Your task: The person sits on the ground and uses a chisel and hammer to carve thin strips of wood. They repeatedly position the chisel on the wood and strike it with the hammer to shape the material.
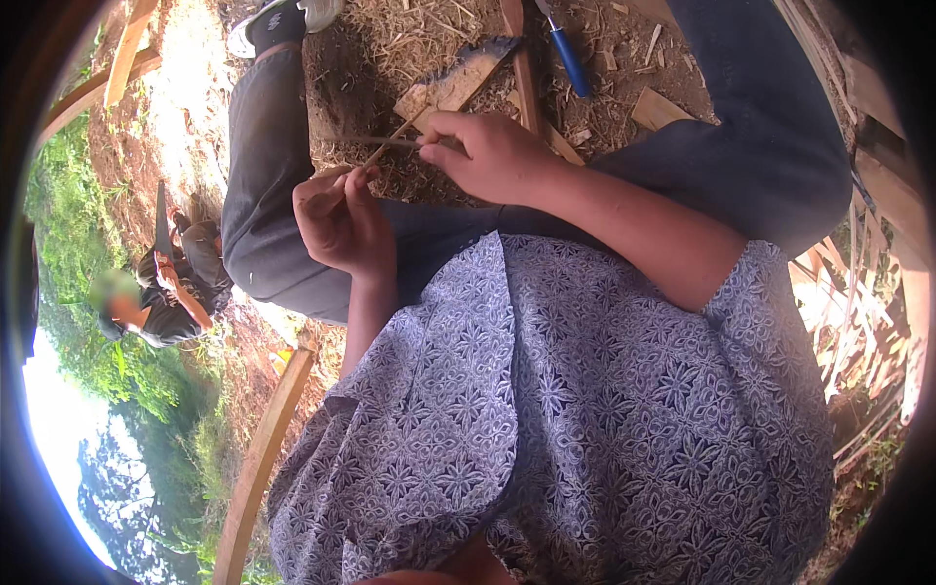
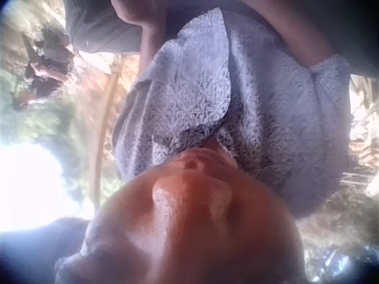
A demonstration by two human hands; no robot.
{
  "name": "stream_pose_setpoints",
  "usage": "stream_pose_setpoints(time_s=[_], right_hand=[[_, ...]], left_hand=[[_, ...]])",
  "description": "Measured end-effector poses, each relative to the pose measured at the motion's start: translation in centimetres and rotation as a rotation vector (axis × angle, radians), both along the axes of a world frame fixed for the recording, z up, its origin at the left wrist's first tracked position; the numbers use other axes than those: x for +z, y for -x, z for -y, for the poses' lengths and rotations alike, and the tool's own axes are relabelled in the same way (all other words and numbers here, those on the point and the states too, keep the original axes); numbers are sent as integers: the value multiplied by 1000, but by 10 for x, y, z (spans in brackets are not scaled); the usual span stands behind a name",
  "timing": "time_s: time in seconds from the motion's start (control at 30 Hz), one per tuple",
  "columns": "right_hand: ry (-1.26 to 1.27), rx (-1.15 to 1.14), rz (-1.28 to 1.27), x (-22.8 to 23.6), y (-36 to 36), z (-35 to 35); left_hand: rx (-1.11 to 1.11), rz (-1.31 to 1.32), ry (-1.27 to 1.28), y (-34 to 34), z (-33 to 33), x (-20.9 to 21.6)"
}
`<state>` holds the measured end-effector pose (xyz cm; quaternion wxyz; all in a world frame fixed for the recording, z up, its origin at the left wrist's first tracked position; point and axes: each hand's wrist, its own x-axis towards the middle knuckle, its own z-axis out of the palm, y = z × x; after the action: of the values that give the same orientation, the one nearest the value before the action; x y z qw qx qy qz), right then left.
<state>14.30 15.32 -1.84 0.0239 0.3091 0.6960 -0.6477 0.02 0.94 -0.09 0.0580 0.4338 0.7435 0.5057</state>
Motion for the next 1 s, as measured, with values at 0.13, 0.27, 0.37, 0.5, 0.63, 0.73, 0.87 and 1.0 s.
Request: stream_pose_setpoints(time_s=[0.13,0.27,0.37,0.5,0.63,0.73,0.87,1.0], right_hand=[[-22,24,50,-16,-6,1],[-2,154,27,25,5,-11],[17,73,99,-29,-9,-6],[-29,78,-13,3,5,-8],[-98,75,122,-50,-8,-8],[-38,94,2,5,10,-5],[-40,-22,136,-85,-12,0],[-24,86,22,8,11,-4]], left_hand=[[25,65,8,-7,4,8],[14,27,-13,0,1,0],[30,75,1,-7,9,6],[30,45,-12,-2,6,2],[-15,-5,22,-4,5,9],[-10,-46,20,0,4,3],[13,13,21,-7,3,7],[14,43,0,-3,4,6]])
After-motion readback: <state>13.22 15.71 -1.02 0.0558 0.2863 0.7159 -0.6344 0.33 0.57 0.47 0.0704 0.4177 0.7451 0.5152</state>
